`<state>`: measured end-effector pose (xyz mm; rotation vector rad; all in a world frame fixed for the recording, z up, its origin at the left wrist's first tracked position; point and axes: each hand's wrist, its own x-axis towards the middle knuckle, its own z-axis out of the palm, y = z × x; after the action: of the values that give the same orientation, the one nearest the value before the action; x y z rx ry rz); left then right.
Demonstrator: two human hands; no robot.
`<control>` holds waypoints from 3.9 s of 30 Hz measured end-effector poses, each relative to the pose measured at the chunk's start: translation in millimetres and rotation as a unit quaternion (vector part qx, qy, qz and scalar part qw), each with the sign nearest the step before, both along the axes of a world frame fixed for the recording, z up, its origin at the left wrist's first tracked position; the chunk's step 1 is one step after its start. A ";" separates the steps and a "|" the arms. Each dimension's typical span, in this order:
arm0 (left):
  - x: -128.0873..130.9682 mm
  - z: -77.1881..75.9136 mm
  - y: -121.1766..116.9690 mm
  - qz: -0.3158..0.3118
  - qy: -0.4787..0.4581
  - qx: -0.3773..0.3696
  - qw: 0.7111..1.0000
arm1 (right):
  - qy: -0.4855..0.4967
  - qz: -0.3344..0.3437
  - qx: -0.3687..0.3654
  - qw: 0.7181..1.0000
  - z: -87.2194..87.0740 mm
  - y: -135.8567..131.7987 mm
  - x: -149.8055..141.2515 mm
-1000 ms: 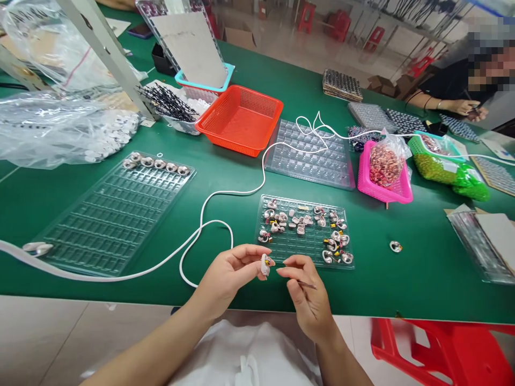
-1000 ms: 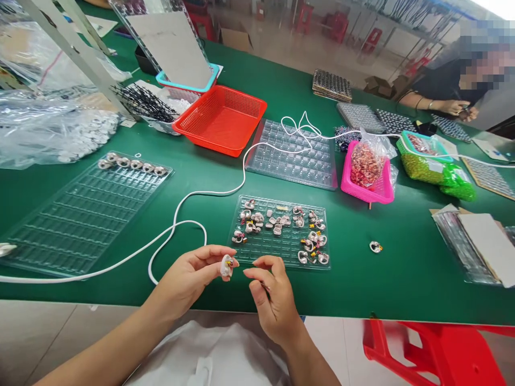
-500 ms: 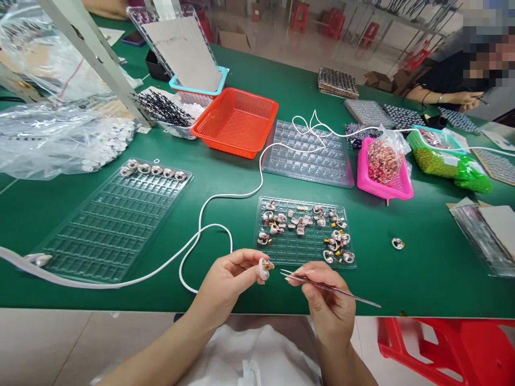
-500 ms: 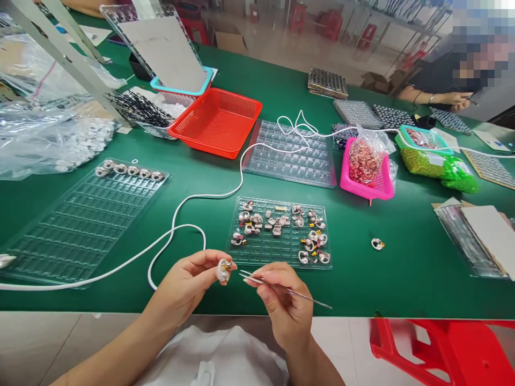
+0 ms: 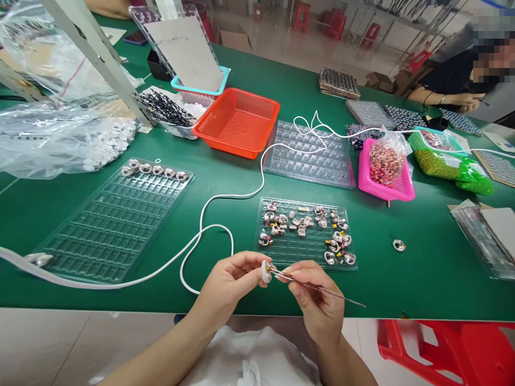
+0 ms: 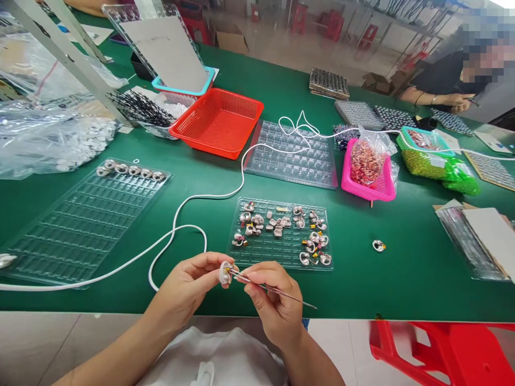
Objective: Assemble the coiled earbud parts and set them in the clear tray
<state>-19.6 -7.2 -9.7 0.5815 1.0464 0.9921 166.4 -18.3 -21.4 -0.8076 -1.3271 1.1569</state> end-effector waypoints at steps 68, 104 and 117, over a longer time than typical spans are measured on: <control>23.1 15.3 14.7 -0.028 -0.007 -0.071 0.997 | -0.574 -0.035 -0.012 0.818 32.4 83.7 82.9; 12.2 15.4 -14.3 -0.076 0.272 0.348 0.894 | -0.269 -0.094 -0.040 0.958 20.6 22.4 -1.6; 11.6 9.9 -17.6 -0.023 0.104 0.186 0.977 | -0.233 -0.082 -0.013 0.969 11.2 15.0 -11.0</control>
<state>-8.0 -24.8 0.2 1.0307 1.0303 1.1127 155.4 -3.3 -10.2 -1.2366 -1.5908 0.8830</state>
